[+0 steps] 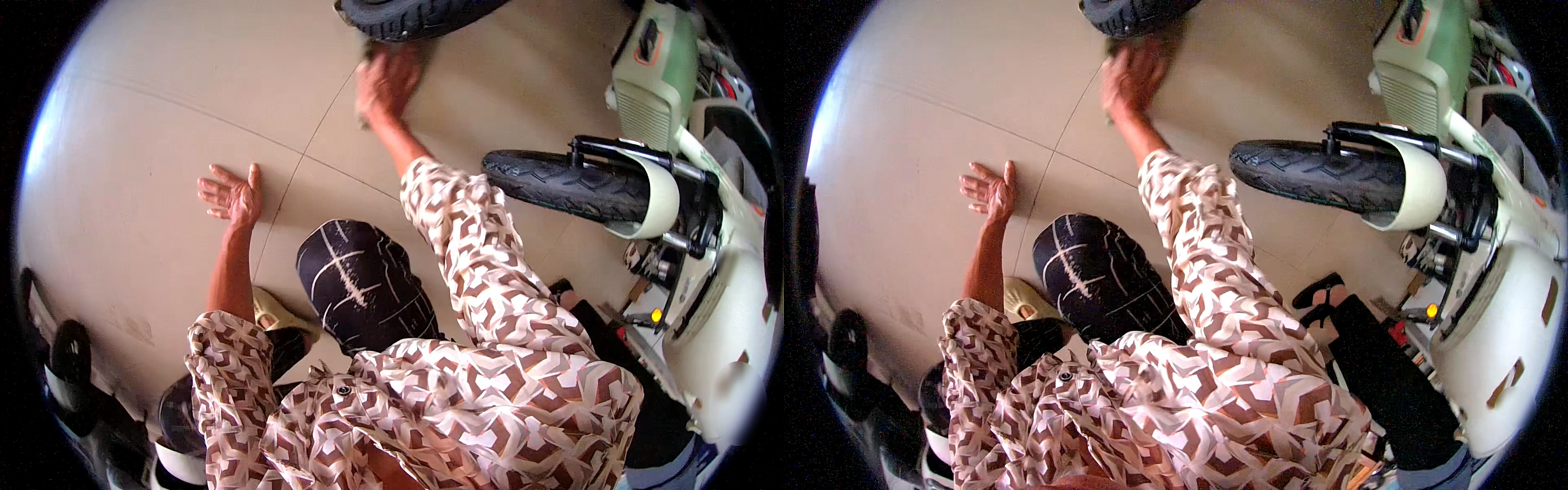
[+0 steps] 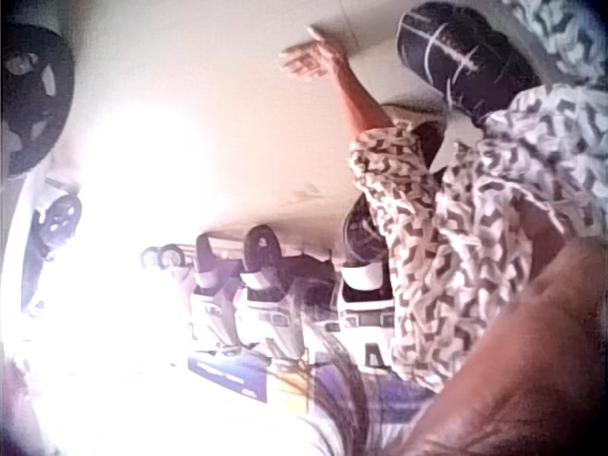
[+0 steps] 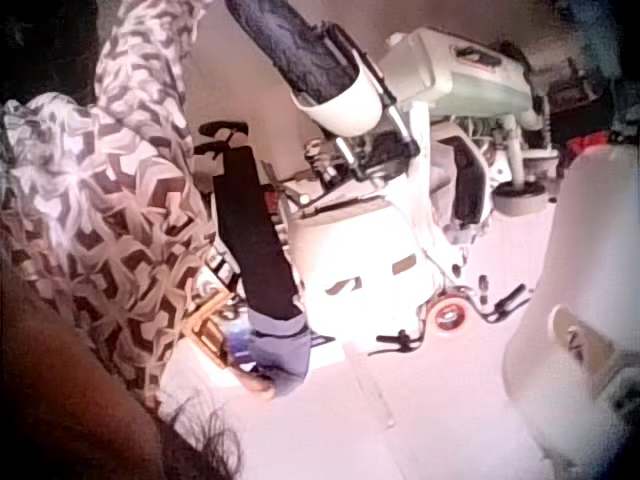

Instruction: The person wipes the floor by hand using a green cloth, moving across various tiled areas of the shop between parked scooters.

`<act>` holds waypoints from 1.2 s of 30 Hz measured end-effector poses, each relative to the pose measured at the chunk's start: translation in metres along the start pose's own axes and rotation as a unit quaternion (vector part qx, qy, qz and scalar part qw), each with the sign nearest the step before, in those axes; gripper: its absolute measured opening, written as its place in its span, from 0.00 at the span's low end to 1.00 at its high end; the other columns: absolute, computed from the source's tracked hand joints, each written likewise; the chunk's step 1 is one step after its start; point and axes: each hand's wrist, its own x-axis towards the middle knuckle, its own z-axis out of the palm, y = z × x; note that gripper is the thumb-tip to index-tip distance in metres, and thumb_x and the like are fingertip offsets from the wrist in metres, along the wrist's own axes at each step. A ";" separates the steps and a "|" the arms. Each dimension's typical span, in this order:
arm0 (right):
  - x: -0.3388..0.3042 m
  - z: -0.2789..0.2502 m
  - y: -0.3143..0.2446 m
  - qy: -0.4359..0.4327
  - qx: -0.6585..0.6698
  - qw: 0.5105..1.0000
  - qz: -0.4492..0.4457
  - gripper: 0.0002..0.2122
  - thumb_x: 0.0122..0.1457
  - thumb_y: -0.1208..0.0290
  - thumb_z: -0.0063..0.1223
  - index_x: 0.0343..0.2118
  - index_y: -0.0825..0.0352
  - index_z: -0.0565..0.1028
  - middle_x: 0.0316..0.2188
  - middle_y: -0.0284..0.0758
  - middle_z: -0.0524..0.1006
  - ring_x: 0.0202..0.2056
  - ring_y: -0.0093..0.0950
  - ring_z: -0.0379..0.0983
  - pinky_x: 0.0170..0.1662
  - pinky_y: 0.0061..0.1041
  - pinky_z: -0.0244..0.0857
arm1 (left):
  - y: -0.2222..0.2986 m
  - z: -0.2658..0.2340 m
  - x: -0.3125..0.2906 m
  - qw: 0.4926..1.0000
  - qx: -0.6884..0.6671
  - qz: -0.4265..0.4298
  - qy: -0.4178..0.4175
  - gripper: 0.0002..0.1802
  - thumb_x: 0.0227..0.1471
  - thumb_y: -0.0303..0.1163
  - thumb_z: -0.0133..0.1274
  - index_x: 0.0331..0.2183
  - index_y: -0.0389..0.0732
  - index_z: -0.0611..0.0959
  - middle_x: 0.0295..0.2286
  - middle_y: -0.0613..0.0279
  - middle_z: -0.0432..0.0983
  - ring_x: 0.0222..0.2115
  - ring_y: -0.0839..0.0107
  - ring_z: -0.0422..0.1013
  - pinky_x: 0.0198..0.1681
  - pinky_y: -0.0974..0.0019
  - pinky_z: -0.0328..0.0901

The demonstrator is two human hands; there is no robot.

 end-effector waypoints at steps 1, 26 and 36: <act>-0.014 0.003 -0.008 0.012 0.007 0.995 -0.095 0.23 0.59 0.63 0.43 0.58 0.64 0.62 0.61 0.53 0.54 0.64 0.49 0.43 0.63 0.51 0.33 | 0.001 -0.002 0.000 1.000 0.008 -0.015 0.013 0.58 0.47 0.74 0.36 0.63 0.48 0.32 0.61 0.41 0.18 0.62 0.41 0.18 0.57 0.29 0.26; 0.003 0.005 0.141 -0.161 0.111 0.905 0.379 0.39 0.54 0.48 0.50 0.65 0.45 0.42 0.66 0.49 0.31 0.66 0.50 0.28 0.64 0.47 0.35 | -0.022 0.044 -0.085 0.993 0.018 -0.114 0.009 0.58 0.45 0.75 0.35 0.63 0.50 0.31 0.62 0.44 0.17 0.62 0.43 0.15 0.57 0.29 0.21; -0.014 -0.039 0.160 -0.133 0.003 0.895 0.426 0.43 0.52 0.44 0.52 0.65 0.51 0.42 0.65 0.49 0.31 0.65 0.50 0.31 0.64 0.47 0.34 | 0.009 -0.031 -0.041 0.989 -0.048 0.096 0.097 0.47 0.55 0.64 0.35 0.64 0.48 0.41 0.64 0.51 0.24 0.64 0.55 0.22 0.60 0.35 0.24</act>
